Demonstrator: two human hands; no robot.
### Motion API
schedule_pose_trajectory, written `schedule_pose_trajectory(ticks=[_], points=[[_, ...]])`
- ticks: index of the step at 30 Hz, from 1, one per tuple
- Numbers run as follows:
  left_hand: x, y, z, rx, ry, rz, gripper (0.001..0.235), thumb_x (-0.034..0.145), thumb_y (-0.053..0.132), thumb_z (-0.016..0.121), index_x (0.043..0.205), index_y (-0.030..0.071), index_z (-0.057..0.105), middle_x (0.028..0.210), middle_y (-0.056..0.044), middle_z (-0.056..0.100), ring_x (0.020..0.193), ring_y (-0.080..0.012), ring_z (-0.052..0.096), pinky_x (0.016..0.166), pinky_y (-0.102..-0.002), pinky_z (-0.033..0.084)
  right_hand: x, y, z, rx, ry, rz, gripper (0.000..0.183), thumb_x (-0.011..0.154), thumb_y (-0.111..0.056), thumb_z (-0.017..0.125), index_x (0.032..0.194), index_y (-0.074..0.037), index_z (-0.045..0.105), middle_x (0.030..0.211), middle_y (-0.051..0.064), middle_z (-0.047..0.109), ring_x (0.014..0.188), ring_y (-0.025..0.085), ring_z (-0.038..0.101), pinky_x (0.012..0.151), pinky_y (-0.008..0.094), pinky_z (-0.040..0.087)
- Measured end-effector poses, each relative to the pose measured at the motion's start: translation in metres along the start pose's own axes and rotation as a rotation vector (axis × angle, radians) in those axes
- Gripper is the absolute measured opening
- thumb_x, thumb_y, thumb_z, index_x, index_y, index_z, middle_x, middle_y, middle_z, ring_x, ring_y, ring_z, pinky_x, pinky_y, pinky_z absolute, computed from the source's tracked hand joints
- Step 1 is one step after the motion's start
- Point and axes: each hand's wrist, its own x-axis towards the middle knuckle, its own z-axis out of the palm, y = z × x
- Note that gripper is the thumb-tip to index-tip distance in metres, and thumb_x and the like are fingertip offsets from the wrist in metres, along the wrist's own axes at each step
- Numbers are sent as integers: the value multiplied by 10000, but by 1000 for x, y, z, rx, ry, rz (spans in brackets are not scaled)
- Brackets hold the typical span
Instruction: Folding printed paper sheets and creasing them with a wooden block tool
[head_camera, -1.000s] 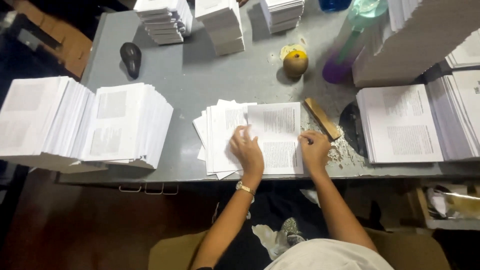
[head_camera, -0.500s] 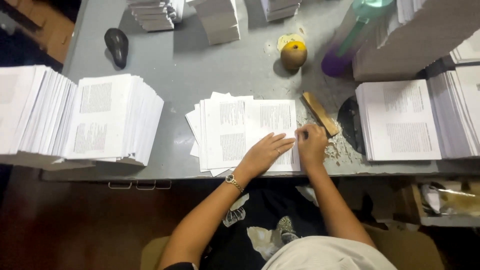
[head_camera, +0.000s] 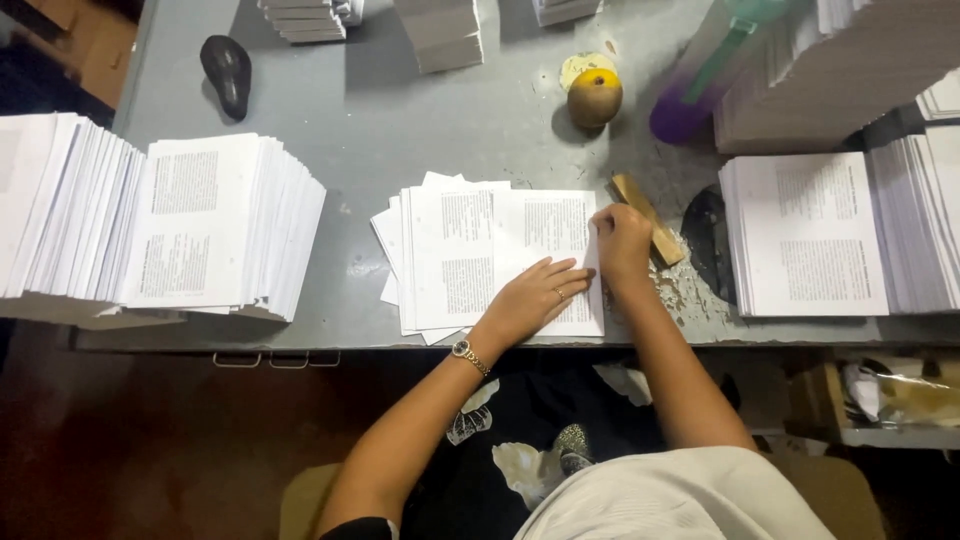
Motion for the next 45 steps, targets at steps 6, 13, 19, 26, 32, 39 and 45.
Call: schedule_pose_trajectory(ticks=[6, 13, 19, 26, 32, 39, 45], points=[[1, -12, 29, 15, 77, 19, 350, 1056, 263, 521, 1390, 210, 611, 1463, 50, 593, 1455, -179, 452, 1259, -395, 297, -29, -20, -20, -24, -107, -43, 121, 901, -60, 743, 789, -96, 718, 763, 96, 698, 786, 335, 681, 775, 408, 546], [2, -4, 6, 4, 58, 28, 377, 1053, 253, 523, 1422, 213, 587, 1451, 36, 596, 1449, -185, 453, 1258, -404, 295, 37, 31, 41, -59, 74, -104, 142, 879, -38, 776, 784, -77, 678, 741, 94, 663, 775, 331, 672, 773, 402, 547], [-1, -2, -2, -42, 41, 7, 373, 1070, 288, 504, 1428, 221, 584, 1501, 63, 557, 1471, -177, 430, 1266, -397, 271, 35, -2, -17, 104, -47, 78, 91, 909, -37, 781, 967, -107, 776, 888, 62, 750, 852, 235, 742, 761, 333, 592], [-4, 2, 9, -87, 35, 25, 372, 1036, 340, 553, 1369, 191, 626, 1476, 11, 565, 1440, -227, 466, 1246, -423, 304, -10, -27, -81, -340, 49, 32, 476, 866, -194, 852, 1281, -14, 705, 1274, 251, 636, 1239, 444, 531, 1000, 558, 469], [4, -7, 7, -165, 67, -14, 281, 1001, 318, 624, 1229, 161, 676, 1349, -53, 585, 1333, -258, 548, 1167, -407, 421, 8, -38, -100, -245, -339, -5, 284, 990, -115, 628, 1258, -198, 677, 1163, 90, 766, 1171, 292, 676, 1096, 445, 426], [-5, -1, 1, -245, 33, -40, 232, 997, 318, 616, 1119, 122, 643, 1299, -85, 553, 1261, -307, 578, 1079, -414, 505, -25, -101, -132, -160, -559, 196, 334, 1042, -455, 521, 1188, -270, 757, 1197, 99, 713, 1185, 316, 629, 1068, 481, 480], [0, 12, -24, -201, -39, -105, 238, 994, 358, 620, 1091, 144, 660, 1269, -38, 544, 1224, -253, 600, 1015, -367, 540, 23, -62, -73, -66, -352, 218, 331, 1033, -211, 505, 1325, -220, 662, 1266, 158, 624, 1229, 370, 565, 1049, 529, 435]])
